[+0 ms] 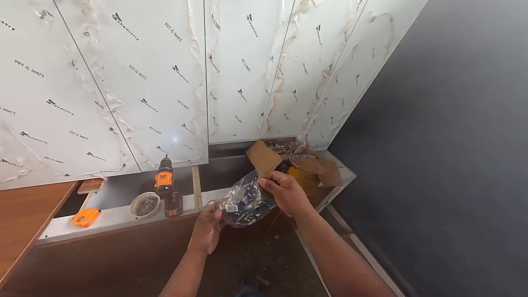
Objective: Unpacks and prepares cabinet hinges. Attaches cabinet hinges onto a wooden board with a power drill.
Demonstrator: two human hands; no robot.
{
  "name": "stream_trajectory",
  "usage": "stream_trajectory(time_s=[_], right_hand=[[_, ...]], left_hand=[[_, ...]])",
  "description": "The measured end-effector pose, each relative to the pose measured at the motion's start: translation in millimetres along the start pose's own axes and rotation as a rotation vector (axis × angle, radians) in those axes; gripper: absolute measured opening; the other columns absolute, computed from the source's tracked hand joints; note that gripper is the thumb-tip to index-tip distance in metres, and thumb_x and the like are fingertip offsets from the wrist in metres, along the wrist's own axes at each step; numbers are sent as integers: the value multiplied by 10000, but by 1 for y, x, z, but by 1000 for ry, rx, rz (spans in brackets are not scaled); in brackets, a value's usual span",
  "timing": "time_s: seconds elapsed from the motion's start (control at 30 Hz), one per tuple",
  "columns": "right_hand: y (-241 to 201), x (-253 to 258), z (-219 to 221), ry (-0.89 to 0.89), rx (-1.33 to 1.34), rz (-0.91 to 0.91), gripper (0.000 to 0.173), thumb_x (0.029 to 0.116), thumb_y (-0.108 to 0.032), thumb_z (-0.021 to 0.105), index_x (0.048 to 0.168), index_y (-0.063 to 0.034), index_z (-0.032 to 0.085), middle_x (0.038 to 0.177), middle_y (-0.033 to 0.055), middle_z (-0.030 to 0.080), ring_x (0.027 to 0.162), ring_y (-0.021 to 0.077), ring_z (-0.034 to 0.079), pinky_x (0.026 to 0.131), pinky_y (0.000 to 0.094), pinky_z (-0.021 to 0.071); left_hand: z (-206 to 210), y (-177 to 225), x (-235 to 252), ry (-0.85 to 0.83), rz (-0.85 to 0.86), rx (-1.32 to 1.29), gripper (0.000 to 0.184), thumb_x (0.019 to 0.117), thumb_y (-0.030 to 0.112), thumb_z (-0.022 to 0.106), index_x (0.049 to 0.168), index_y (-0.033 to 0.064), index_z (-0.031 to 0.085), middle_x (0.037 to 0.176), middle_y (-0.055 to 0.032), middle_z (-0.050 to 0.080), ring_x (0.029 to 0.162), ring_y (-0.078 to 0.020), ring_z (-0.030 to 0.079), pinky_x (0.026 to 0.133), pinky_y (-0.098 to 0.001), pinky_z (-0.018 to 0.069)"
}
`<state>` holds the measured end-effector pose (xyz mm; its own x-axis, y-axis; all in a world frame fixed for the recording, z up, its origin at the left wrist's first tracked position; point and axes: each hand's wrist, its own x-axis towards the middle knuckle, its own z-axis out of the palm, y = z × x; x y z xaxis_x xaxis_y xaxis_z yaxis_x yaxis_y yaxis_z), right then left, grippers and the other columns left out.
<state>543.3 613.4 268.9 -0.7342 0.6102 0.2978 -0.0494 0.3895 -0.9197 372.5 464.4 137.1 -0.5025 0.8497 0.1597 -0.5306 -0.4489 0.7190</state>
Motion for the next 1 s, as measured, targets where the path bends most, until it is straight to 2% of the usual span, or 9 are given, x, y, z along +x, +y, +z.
stream_trajectory(time_s=[0.1,0.17,0.23,0.3,0.37,0.57,0.77,0.87,1.0], right_hand=[[-10,4,-10,-211,-199,-47,195,1043,-192,577,986,-69,718,834,-60,668,753,-22,611,726,173,528],[-14,9,-13,-312,-281,-27,183,1033,-204,599,1047,-72,724,878,-48,682,769,-26,613,735,171,525],[-11,15,-14,-368,-294,-15,157,1017,-188,626,1090,-74,705,891,-41,699,758,-21,628,727,175,536],[-7,20,-21,-398,-283,-39,148,1002,-176,645,1083,-64,699,880,-35,703,740,-17,628,712,175,536],[-4,26,-35,-422,-280,-29,151,995,-199,663,1054,-64,694,854,-42,691,719,-20,613,694,176,521],[31,38,-77,-544,-182,60,143,982,-200,689,1016,-62,672,814,-60,651,701,-33,572,677,163,488],[111,36,-69,-820,-137,277,176,994,-229,644,1013,-55,659,804,-17,628,699,44,582,683,261,510],[176,14,-29,-938,-79,346,244,1030,-254,551,906,-66,646,775,-12,579,706,66,553,681,294,477],[233,-32,46,-1007,-248,200,329,1055,-185,468,973,61,671,950,203,675,950,305,660,895,473,511]], left_hand=[[4,24,11,63,280,494,685,880,418,750,1322,-49,514,1223,-115,689,1118,-194,682,952,-352,575],[22,44,19,-37,373,756,670,928,503,685,1277,-63,602,1219,-124,710,1152,-203,681,985,-371,567],[45,54,27,-152,348,899,492,988,465,621,1171,17,708,1111,-39,743,1041,-108,696,930,-318,578],[67,50,36,-179,279,963,296,1002,361,623,1018,98,758,930,67,734,853,14,666,800,-211,557],[83,35,43,-170,244,895,183,985,254,661,937,100,748,829,88,704,754,29,637,726,-179,540],[104,-19,55,-103,234,745,136,987,160,646,948,83,752,870,64,723,797,-7,665,760,-216,568],[78,-81,29,72,304,1031,172,977,111,633,932,6,761,910,-34,753,866,-19,689,831,-211,574],[46,-120,-1,286,145,1086,206,991,119,600,926,1,755,904,-47,748,850,-16,678,821,-199,557],[4,-143,-40,691,-392,1075,204,1022,159,579,980,61,753,934,-21,734,851,-64,672,829,-296,550]])
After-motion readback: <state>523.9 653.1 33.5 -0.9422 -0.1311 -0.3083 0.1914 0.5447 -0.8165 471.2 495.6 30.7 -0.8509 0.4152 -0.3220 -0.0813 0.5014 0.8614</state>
